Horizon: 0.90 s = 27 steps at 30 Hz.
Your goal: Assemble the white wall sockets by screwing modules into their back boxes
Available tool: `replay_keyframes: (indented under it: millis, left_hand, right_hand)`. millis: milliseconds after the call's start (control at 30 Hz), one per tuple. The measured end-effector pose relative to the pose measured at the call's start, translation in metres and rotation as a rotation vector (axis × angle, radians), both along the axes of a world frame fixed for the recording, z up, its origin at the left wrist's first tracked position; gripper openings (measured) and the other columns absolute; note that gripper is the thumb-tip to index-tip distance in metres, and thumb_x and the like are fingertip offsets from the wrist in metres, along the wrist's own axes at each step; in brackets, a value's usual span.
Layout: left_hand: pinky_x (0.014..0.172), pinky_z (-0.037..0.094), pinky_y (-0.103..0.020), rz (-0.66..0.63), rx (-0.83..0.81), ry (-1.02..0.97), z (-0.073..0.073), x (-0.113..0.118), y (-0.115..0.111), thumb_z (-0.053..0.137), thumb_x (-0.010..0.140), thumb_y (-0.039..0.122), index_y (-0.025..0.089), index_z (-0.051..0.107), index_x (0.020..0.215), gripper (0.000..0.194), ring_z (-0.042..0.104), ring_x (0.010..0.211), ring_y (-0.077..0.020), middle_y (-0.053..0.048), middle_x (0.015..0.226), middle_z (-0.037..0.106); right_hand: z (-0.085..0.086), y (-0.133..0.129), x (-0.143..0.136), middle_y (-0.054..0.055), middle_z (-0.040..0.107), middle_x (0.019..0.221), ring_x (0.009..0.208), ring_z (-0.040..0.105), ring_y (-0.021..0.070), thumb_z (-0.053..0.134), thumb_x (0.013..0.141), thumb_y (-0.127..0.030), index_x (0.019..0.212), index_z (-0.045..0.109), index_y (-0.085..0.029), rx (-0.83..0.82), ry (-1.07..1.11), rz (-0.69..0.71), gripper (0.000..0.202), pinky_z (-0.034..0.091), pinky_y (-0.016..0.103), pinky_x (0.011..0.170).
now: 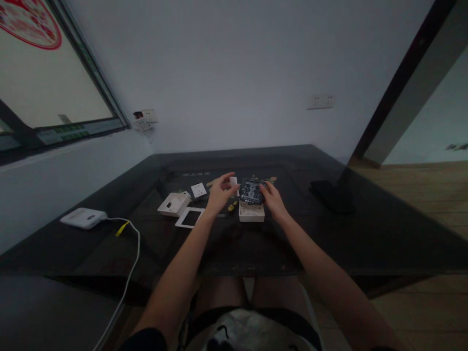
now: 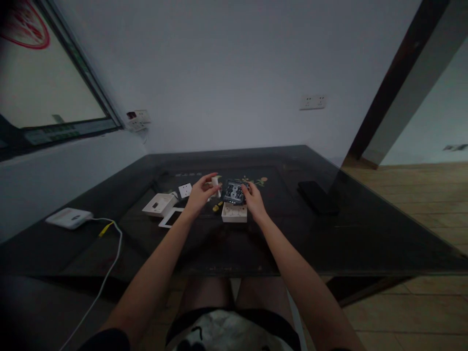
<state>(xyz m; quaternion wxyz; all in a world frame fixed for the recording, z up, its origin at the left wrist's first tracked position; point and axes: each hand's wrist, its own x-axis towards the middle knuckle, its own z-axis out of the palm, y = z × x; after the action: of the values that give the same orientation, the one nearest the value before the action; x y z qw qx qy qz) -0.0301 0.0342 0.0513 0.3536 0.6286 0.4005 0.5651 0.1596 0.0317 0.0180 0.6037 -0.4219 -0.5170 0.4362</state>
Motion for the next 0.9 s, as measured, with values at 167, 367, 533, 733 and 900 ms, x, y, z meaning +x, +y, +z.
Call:
replay_keyframes:
  millis: [167, 367, 533, 733, 900]
  left_hand:
    - [0.066, 0.054, -0.026, 0.01, -0.118, -0.151, -0.014, 0.005, -0.003, 0.072, 0.069, 0.034, 0.016, 0.063, 0.1, 0.038, 0.065, 0.08, -0.0172, -0.007, 0.095, 0.068]
    - [0.064, 0.054, -0.028, -0.056, -0.234, -0.259, -0.019, -0.002, -0.004, 0.067, 0.074, 0.037, 0.015, 0.065, 0.1, 0.033, 0.065, 0.083, -0.0188, -0.01, 0.1, 0.069]
    - [0.061, 0.054, -0.025, -0.069, -0.215, -0.229, -0.018, 0.002, -0.007, 0.065, 0.075, 0.033, 0.017, 0.063, 0.106, 0.035, 0.065, 0.081, -0.0179, -0.008, 0.094, 0.069]
    - [0.07, 0.054, -0.027, -0.161, -0.164, -0.211, -0.022, 0.005, -0.005, 0.073, 0.066, 0.023, 0.017, 0.058, 0.112, 0.048, 0.066, 0.081, -0.016, -0.007, 0.096, 0.068]
    - [0.078, 0.054, -0.031, -0.157, -0.13, -0.13, -0.023, 0.005, -0.003, 0.072, 0.067, 0.023, 0.014, 0.061, 0.103, 0.039, 0.066, 0.084, -0.0173, -0.008, 0.091, 0.069]
  right_hand:
    - [-0.002, 0.0, 0.0, 0.004, 0.064, 0.089, 0.082, 0.061, 0.0205, 0.059, 0.074, -0.052, 0.089, 0.057, -0.023, 0.023, -0.019, 0.009, 0.033, 0.05, 0.031, 0.067]
    - [-0.002, -0.002, 0.0, 0.004, 0.065, 0.088, 0.079, 0.061, 0.0198, 0.06, 0.074, -0.051, 0.09, 0.058, -0.023, -0.003, -0.037, 0.027, 0.032, 0.049, 0.029, 0.063]
    - [-0.002, -0.002, -0.001, 0.002, 0.064, 0.083, 0.075, 0.06, 0.0179, 0.059, 0.074, -0.052, 0.089, 0.059, -0.022, 0.028, -0.097, 0.017, 0.033, 0.048, 0.028, 0.062]
    - [-0.002, -0.001, -0.002, 0.001, 0.063, 0.078, 0.072, 0.057, 0.0175, 0.058, 0.075, -0.05, 0.087, 0.058, -0.022, 0.086, -0.146, 0.018, 0.03, 0.046, 0.028, 0.064]
    - [-0.003, 0.0, -0.002, 0.002, 0.061, 0.077, 0.07, 0.057, 0.018, 0.057, 0.077, -0.051, 0.086, 0.057, -0.023, 0.117, -0.157, 0.036, 0.029, 0.046, 0.03, 0.063]
